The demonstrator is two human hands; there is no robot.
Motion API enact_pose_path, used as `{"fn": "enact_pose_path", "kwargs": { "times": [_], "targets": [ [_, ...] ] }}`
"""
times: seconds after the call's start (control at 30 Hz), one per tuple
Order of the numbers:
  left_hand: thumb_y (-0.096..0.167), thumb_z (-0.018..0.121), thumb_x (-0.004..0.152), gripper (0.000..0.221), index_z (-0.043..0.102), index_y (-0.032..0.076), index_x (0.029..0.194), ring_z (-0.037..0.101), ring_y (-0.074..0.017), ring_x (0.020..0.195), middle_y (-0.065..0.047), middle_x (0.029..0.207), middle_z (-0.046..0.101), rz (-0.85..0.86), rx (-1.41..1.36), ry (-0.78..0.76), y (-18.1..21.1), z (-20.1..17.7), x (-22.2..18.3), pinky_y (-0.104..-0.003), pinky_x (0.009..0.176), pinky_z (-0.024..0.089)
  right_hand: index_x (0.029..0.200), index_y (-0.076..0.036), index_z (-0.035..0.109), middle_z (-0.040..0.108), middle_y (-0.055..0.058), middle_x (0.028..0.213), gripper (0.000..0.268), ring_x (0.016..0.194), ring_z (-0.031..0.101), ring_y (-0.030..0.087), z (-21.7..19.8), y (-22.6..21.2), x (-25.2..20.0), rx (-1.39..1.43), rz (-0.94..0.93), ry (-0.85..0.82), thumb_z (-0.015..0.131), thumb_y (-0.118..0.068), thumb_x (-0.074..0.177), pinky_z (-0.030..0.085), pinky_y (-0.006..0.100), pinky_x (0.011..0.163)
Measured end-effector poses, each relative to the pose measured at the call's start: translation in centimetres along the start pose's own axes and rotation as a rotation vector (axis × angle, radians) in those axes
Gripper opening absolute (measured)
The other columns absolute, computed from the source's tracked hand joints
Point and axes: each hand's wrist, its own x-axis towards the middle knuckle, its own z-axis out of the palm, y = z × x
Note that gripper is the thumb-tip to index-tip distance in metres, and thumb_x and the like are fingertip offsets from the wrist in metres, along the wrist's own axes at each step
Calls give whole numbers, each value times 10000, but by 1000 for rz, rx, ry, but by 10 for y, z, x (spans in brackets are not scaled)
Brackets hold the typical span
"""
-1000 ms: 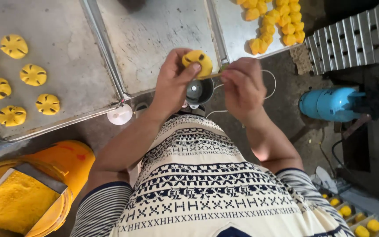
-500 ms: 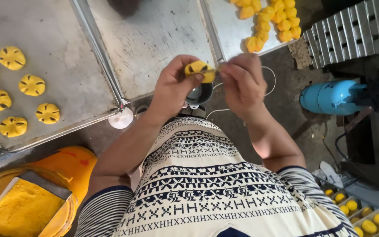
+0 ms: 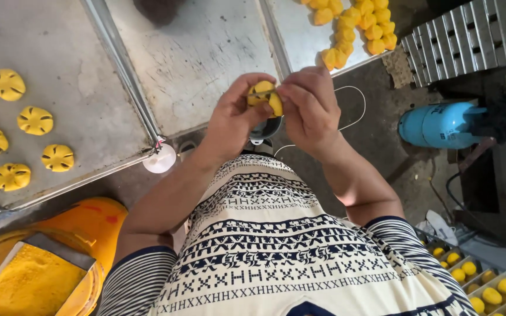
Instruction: Filling yellow dough balls with a dark paste and scoring the top into a flower pattern using a small tool.
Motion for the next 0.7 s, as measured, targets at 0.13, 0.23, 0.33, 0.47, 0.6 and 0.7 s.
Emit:
{"fn": "enact_pose_path", "kwargs": {
  "times": [0.13, 0.23, 0.33, 0.47, 0.6, 0.7],
  "targets": [
    [-19, 736, 928, 407, 580, -11, 1303, 673, -197, 965, -124, 1075, 653, -11, 29, 48, 2, -8, 3, -330, 816, 616, 968, 109, 722, 662, 258, 934, 47, 788, 605, 386, -10, 23, -24, 83, 94, -7, 706, 66, 959, 516, 492, 707],
    [75, 741, 960, 444, 545, -31, 1344, 688, -190, 973, -125, 1093, 646, 0, 1, 167, 3, -30, 0, -328, 839, 638, 1009, 118, 693, 637, 245, 900, 24, 755, 595, 361, -5, 48, -58, 153, 302, 1, 693, 115, 985, 498, 477, 686],
    [89, 725, 963, 479, 525, -43, 1378, 718, -189, 947, -118, 1097, 656, 38, 72, 284, 10, -77, -8, -284, 785, 652, 1035, 70, 706, 602, 232, 761, 124, 692, 541, 303, 29, 76, -110, 122, 584, -112, 712, 113, 918, 449, 486, 674],
    [-106, 617, 921, 465, 539, 68, 1345, 658, -184, 987, -107, 1189, 656, -35, 372, 450, 56, -160, -28, -293, 847, 589, 1040, 16, 743, 687, 95, 884, 164, 738, 583, 193, 73, 80, -129, 85, 788, -470, 705, -6, 883, 479, 311, 660],
    [-42, 782, 773, 395, 699, 74, 1141, 620, -124, 897, -20, 1034, 693, 166, 903, 592, 109, -283, -37, -254, 803, 531, 1061, 18, 760, 730, 103, 893, 192, 748, 613, 185, 94, 73, -128, 78, 858, -516, 696, -16, 884, 492, 298, 663],
    [63, 667, 862, 300, 707, 40, 1158, 683, -152, 811, -49, 993, 757, 93, 1149, 722, 167, -355, -28, -296, 720, 579, 1059, 19, 758, 714, 103, 856, 183, 744, 613, 188, 99, 82, -142, 40, 895, -516, 738, -21, 881, 510, 300, 691]
  ]
}}
